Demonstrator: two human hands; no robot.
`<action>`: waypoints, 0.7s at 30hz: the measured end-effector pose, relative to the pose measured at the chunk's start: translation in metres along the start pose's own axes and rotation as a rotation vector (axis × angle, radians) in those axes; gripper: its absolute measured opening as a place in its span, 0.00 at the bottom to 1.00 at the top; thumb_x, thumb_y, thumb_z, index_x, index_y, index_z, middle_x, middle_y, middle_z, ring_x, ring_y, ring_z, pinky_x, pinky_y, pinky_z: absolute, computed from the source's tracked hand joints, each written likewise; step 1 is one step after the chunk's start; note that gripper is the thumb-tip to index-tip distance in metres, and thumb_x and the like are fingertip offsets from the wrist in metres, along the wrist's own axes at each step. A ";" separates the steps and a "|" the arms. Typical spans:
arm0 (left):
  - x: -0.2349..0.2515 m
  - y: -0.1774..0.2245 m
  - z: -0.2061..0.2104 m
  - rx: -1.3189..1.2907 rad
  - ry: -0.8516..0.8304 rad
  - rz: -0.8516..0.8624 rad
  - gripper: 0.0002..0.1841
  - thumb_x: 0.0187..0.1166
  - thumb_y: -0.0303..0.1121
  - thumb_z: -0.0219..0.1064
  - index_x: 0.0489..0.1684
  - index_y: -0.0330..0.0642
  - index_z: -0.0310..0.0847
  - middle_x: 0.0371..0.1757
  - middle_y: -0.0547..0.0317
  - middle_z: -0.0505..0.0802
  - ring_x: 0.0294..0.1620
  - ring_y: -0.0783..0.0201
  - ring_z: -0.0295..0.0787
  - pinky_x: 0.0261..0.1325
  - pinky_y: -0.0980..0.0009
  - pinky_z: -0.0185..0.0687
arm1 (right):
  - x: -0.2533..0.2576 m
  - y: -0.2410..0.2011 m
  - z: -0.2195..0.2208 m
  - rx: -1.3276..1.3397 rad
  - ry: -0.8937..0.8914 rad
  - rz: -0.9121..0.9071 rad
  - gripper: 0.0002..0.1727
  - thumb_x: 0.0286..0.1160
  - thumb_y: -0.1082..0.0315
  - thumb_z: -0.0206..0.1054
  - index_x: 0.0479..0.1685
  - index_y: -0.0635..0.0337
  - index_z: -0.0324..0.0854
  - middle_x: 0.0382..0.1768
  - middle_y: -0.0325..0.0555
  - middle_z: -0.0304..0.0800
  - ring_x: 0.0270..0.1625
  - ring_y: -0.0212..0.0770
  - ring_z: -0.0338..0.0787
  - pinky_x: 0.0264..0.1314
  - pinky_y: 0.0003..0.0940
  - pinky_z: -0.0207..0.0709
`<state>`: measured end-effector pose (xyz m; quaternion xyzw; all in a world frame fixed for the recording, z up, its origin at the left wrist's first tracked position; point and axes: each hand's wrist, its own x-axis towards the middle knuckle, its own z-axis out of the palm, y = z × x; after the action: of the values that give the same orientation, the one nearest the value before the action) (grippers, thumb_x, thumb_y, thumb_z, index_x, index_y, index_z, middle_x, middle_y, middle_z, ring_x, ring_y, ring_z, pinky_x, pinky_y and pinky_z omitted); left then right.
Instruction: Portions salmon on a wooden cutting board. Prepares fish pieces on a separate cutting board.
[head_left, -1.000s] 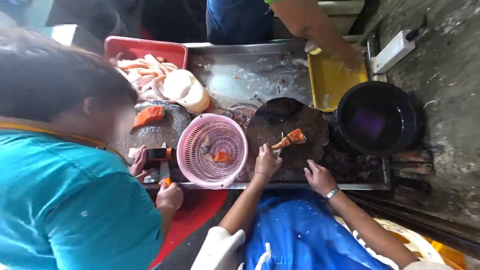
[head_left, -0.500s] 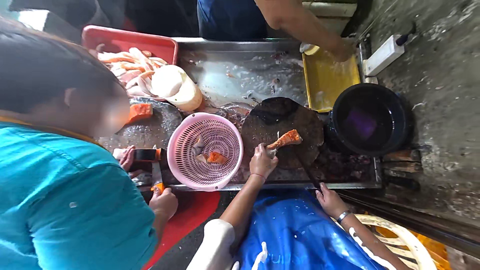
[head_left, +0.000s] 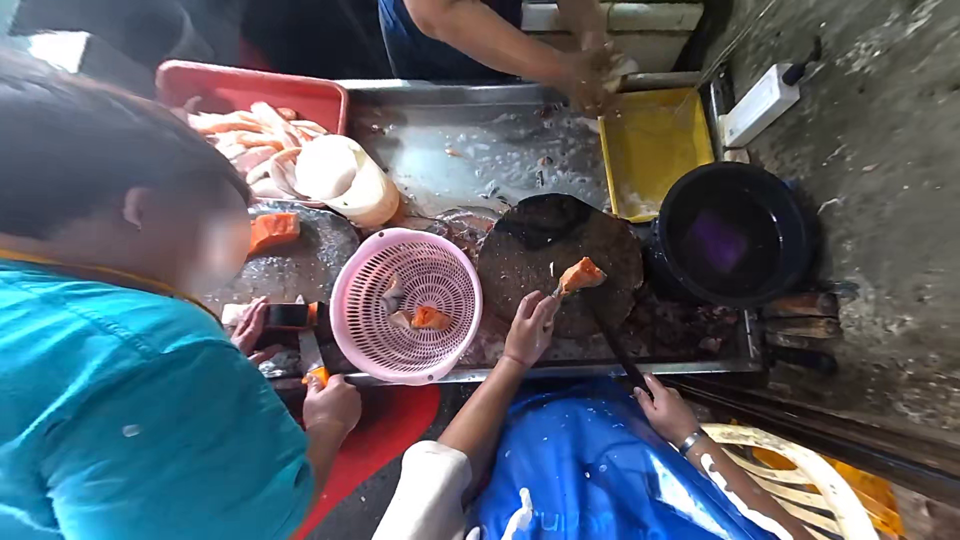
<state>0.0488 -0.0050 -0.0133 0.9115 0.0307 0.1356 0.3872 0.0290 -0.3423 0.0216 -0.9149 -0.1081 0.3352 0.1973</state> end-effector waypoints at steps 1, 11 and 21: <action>-0.001 0.000 0.000 -0.027 0.001 -0.008 0.26 0.67 0.24 0.78 0.68 0.42 0.83 0.74 0.42 0.83 0.75 0.50 0.82 0.75 0.56 0.83 | -0.001 0.000 0.001 -0.005 0.003 0.004 0.30 0.90 0.48 0.50 0.79 0.58 0.74 0.50 0.60 0.94 0.56 0.58 0.94 0.64 0.61 0.83; 0.026 0.020 -0.031 -0.003 -0.038 -0.534 0.29 0.72 0.41 0.79 0.73 0.48 0.77 0.60 0.50 0.93 0.56 0.50 0.92 0.61 0.44 0.88 | -0.006 -0.017 -0.013 0.052 -0.019 0.044 0.33 0.90 0.44 0.49 0.82 0.58 0.73 0.53 0.61 0.94 0.59 0.59 0.93 0.68 0.61 0.81; 0.012 0.010 -0.031 0.036 0.001 -0.546 0.36 0.64 0.50 0.84 0.71 0.46 0.78 0.68 0.44 0.86 0.63 0.48 0.88 0.65 0.46 0.86 | 0.020 -0.080 -0.038 0.104 0.124 -0.122 0.36 0.91 0.45 0.49 0.85 0.64 0.67 0.54 0.62 0.93 0.57 0.58 0.93 0.65 0.58 0.83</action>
<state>0.0514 0.0118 0.0176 0.8760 0.2780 0.0260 0.3933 0.0641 -0.2746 0.0717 -0.9141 -0.1336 0.2705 0.2707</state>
